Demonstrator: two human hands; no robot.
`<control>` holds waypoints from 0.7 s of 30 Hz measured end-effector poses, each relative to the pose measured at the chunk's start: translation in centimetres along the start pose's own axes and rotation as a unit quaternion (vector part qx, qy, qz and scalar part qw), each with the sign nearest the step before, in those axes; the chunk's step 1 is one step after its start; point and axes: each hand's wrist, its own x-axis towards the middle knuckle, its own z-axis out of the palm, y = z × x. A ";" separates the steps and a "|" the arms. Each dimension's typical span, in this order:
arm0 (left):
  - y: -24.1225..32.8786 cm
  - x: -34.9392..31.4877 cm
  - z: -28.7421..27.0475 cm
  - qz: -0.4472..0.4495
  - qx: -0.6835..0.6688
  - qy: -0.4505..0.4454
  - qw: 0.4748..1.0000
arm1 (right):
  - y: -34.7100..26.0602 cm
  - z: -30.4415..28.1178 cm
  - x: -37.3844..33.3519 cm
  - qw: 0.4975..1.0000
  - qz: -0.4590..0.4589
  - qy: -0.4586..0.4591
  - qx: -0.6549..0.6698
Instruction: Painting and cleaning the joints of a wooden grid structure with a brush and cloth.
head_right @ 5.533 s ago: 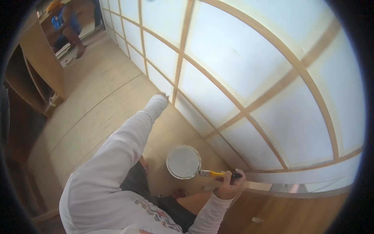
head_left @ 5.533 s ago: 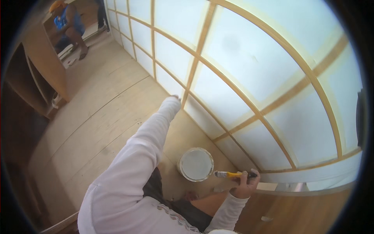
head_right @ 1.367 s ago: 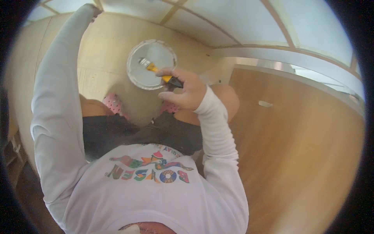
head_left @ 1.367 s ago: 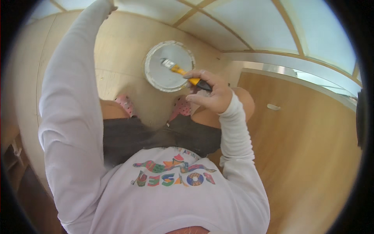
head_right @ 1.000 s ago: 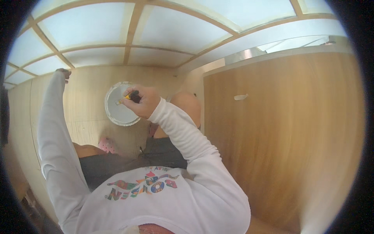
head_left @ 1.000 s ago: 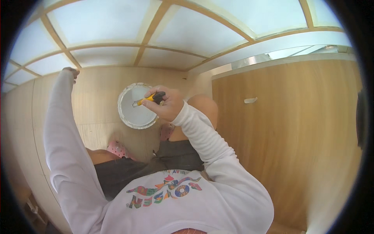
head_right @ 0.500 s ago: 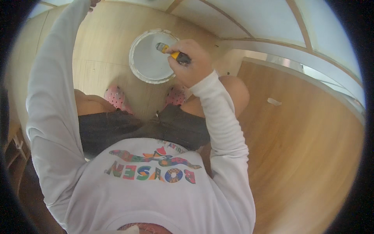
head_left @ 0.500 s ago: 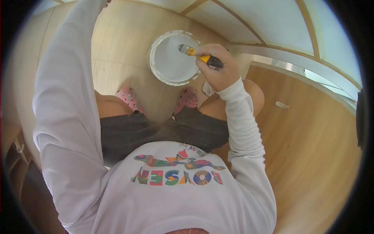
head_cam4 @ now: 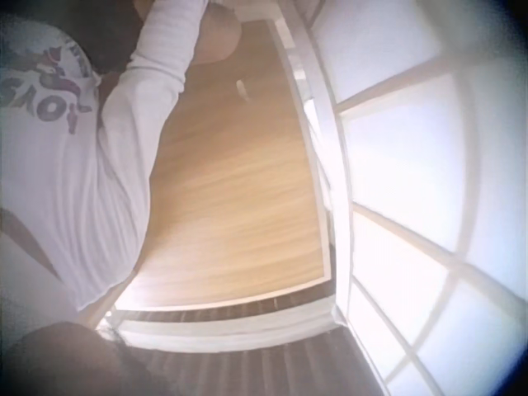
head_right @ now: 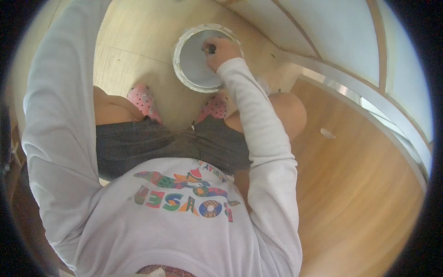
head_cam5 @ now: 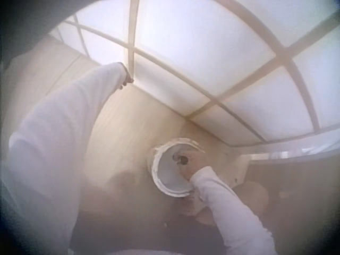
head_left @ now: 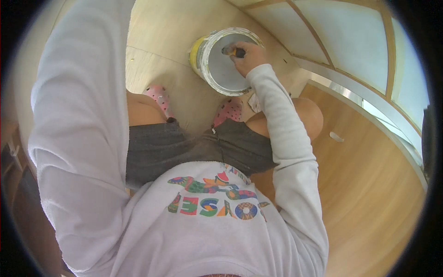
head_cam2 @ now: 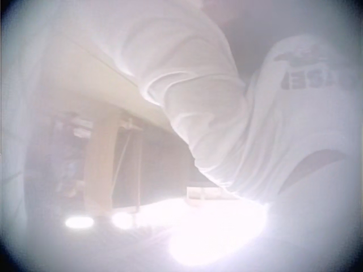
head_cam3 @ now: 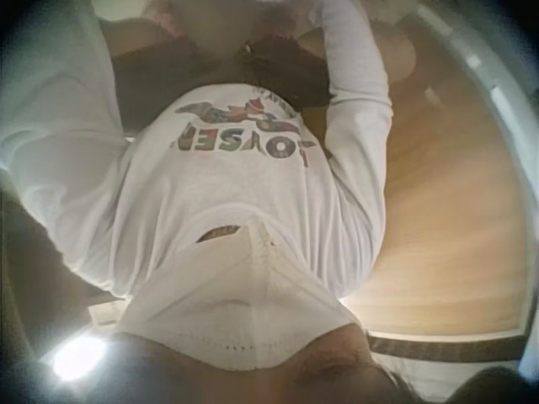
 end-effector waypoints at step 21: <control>0.0 -1.0 0.2 -0.005 -0.017 0.001 1.000 | 0.5 -8.1 -9.5 0.774 0.030 0.055 0.630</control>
